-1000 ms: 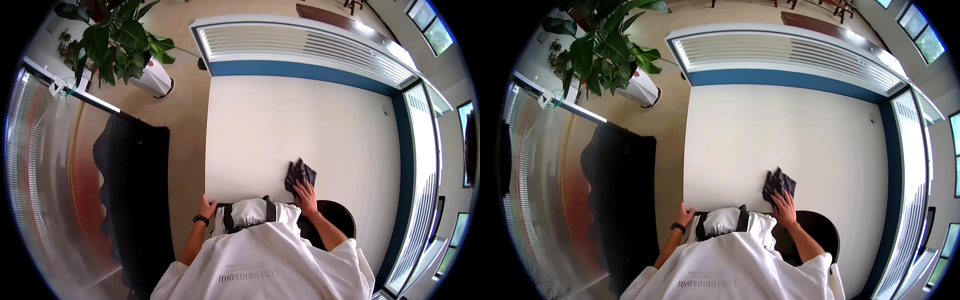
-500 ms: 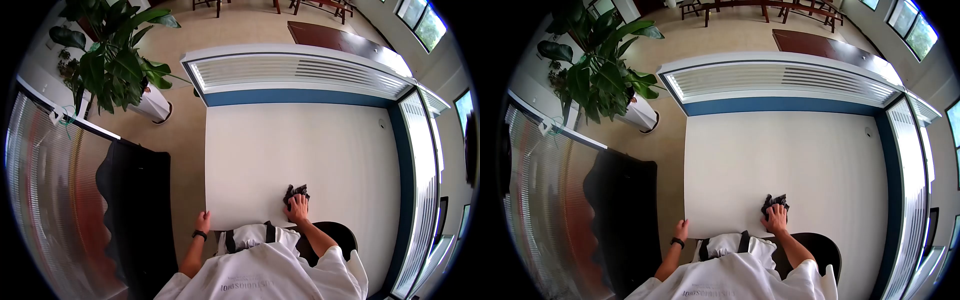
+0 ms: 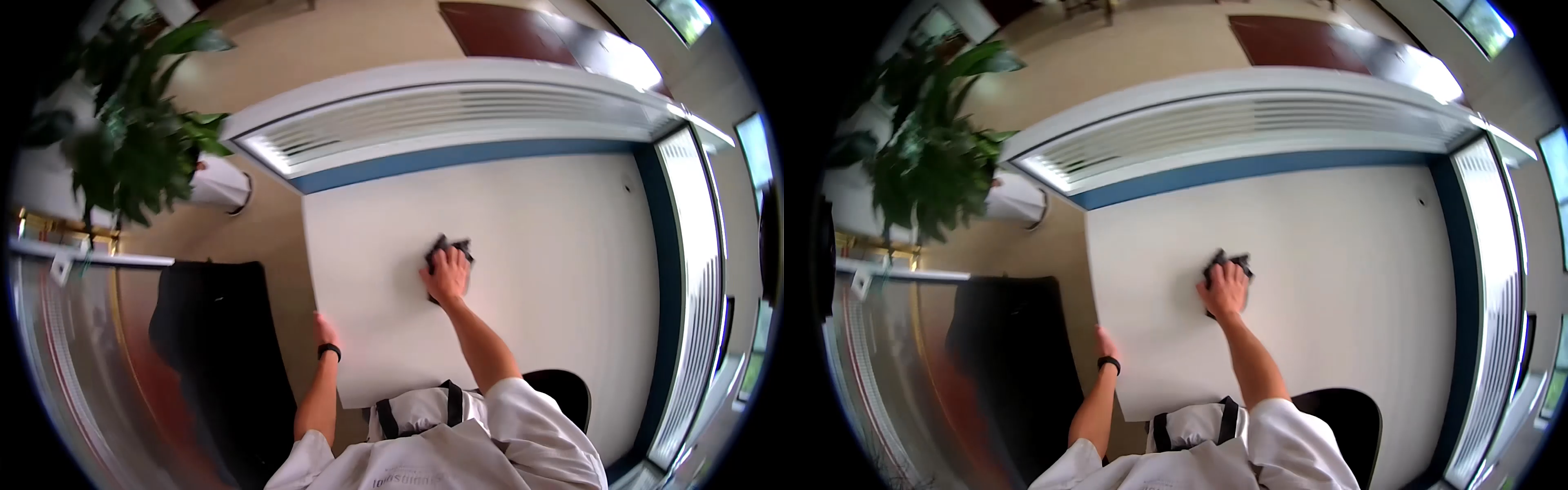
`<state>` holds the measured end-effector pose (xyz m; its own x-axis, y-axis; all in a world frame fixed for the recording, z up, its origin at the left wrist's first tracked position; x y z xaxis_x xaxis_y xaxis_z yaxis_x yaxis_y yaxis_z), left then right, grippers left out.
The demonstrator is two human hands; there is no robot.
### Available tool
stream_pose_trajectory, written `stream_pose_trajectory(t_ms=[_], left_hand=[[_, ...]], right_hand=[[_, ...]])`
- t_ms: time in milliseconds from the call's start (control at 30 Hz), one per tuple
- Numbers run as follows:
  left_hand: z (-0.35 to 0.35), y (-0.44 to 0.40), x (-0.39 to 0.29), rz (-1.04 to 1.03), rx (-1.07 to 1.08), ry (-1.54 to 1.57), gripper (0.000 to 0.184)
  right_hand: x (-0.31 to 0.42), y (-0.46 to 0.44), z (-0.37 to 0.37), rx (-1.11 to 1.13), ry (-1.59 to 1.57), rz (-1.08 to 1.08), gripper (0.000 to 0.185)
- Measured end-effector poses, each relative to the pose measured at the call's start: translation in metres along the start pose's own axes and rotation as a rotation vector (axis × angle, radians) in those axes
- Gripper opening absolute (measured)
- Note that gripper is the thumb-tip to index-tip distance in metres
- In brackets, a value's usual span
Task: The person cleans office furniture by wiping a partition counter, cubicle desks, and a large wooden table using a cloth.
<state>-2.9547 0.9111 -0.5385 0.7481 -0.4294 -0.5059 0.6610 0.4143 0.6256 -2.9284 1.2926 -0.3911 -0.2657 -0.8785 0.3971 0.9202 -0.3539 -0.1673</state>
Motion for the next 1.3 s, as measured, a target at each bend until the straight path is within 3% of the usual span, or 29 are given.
stream_pose_trajectory(t_ms=[33, 100, 133, 167, 200, 267, 333, 400, 467, 533, 633, 700, 800, 867, 1033, 1300], left_hand=[[0.005, 0.012, -0.010, -0.018, -0.057, -0.038, 0.058], [0.024, 0.040, -0.018, -0.009, -0.115, -0.069, 0.057], [0.029, 0.048, -0.025, 0.013, -0.125, -0.063, 0.057], [0.033, 0.056, -0.039, 0.030, -0.113, -0.026, 0.057], [0.034, 0.068, -0.050, 0.059, -0.117, 0.014, 0.057], [0.028, 0.081, -0.063, 0.102, -0.084, 0.021, 0.057], [0.029, 0.089, -0.074, 0.097, -0.120, 0.091, 0.056], [0.032, 0.077, -0.056, -0.048, -0.207, -0.068, 0.055], [0.028, 0.100, -0.083, 0.127, -0.050, -0.023, 0.056], [0.033, 0.087, -0.054, 0.044, -0.164, -0.052, 0.060], [0.029, 0.085, -0.058, 0.065, -0.147, 0.054, 0.061], [0.031, 0.071, -0.027, -0.080, -0.237, -0.082, 0.056], [0.028, 0.081, -0.051, 0.029, -0.201, -0.131, 0.051], [0.029, 0.077, -0.051, -0.003, -0.290, -0.049, 0.051], [0.027, 0.072, -0.053, 0.113, -0.200, -0.132, 0.054], [0.000, 0.049, -0.058, 0.147, -0.114, -0.054, 0.062]], right_hand=[[0.000, -0.011, -0.005, 0.062, -0.050, -0.067, 0.038], [0.003, -0.035, -0.013, -0.039, -0.040, -0.084, 0.039], [-0.001, -0.047, -0.026, 0.100, -0.154, -0.171, 0.051], [-0.002, -0.057, -0.041, 0.033, -0.225, -0.214, 0.053], [0.000, -0.075, -0.040, -0.090, -0.077, -0.160, 0.056], [-0.006, -0.124, -0.048, -0.016, 0.028, -0.090, 0.061], [-0.014, -0.154, -0.050, -0.125, 0.129, -0.091, 0.058], [-0.026, -0.181, -0.056, -0.165, 0.089, -0.129, 0.049], [-0.029, -0.186, -0.053, -0.263, 0.087, -0.150, 0.041], [-0.026, -0.185, -0.041, -0.299, 0.110, -0.114, 0.038], [-0.030, -0.184, -0.053, -0.289, 0.087, -0.072, 0.036], [-0.033, -0.181, -0.052, -0.219, 0.110, -0.036, 0.036], [-0.028, -0.175, -0.051, -0.156, 0.141, 0.037, 0.034], [-0.022, -0.162, -0.048, -0.124, 0.132, 0.134, 0.027], [-0.003, -0.086, -0.042, -0.093, 0.168, 0.346, 0.018], [0.015, 0.047, -0.037, -0.033, 0.077, 0.324, 0.019]])
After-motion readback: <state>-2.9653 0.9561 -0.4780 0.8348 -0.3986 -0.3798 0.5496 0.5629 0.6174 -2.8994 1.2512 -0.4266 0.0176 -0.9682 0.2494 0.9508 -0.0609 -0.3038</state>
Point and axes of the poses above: each hand's wrist, its own y-axis away from the middle knuckle, its own z-axis out of the back of the hand, x = y × z, the point moved 4 cm from there along -y, towards the middle knuckle, and after that the axes turned 13 degrees about z, right-handed, at the moved point
